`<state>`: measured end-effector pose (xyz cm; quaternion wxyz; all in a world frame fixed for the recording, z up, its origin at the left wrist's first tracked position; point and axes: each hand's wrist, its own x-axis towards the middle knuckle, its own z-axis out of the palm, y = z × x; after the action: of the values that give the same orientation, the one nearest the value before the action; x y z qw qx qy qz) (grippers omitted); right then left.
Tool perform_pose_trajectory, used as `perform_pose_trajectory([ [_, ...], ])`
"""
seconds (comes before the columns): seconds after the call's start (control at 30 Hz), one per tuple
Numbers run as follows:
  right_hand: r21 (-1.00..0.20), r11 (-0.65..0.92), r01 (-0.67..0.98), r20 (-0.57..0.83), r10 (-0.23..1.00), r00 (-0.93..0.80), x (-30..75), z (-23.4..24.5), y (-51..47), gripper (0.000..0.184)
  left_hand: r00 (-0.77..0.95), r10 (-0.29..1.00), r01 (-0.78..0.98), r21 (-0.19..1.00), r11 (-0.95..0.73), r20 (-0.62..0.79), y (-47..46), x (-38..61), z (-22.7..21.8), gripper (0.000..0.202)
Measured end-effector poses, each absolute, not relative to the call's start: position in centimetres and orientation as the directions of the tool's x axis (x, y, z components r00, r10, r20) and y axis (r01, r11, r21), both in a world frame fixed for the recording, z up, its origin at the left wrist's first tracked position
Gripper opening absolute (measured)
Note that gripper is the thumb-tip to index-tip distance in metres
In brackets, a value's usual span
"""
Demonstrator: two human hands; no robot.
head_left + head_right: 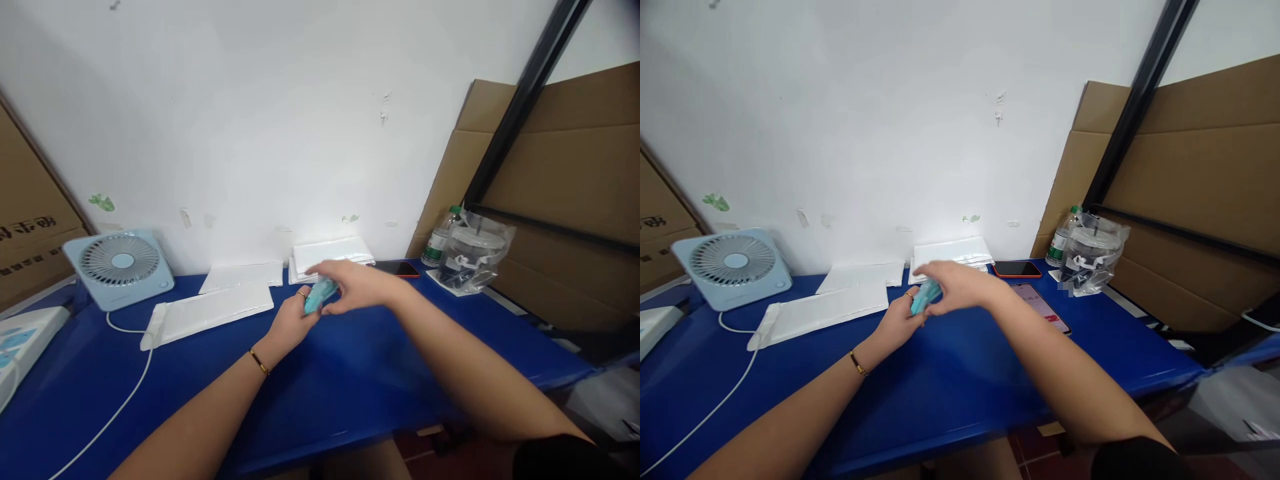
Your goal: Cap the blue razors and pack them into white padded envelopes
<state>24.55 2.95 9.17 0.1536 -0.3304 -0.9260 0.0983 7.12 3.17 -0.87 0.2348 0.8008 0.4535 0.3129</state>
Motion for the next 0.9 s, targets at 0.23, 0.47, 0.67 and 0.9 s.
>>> perform_pose_trajectory([
  [0.23, -0.313, 0.763, 0.565, 0.422, 0.645, -0.637, 19.1, 11.6, 2.3, 0.044, 0.287, 0.890, 0.279, 0.857, -0.433, 0.356, 2.5, 7.9, -1.0, 0.028],
  [0.47, -0.399, 0.665, 0.631, 0.327, 0.746, -0.580, 17.7, 6.9, 3.1, 0.035, 0.382, 0.888, 0.174, 0.924, -0.341, 0.256, 3.4, 8.0, -3.4, 0.025],
  [0.67, -0.875, 0.417, 0.246, 0.255, 0.828, -0.500, 19.3, 6.7, 3.4, 0.032, 0.531, 0.846, -0.060, 0.998, -0.033, 0.060, 2.8, 8.1, -3.0, 0.036],
  [0.9, -0.956, 0.048, -0.289, 0.251, 0.642, -0.724, 20.4, 2.5, 2.5, 0.062, 0.846, 0.517, -0.054, 0.945, 0.321, -0.127, 0.7, 7.1, -1.0, 0.045],
])
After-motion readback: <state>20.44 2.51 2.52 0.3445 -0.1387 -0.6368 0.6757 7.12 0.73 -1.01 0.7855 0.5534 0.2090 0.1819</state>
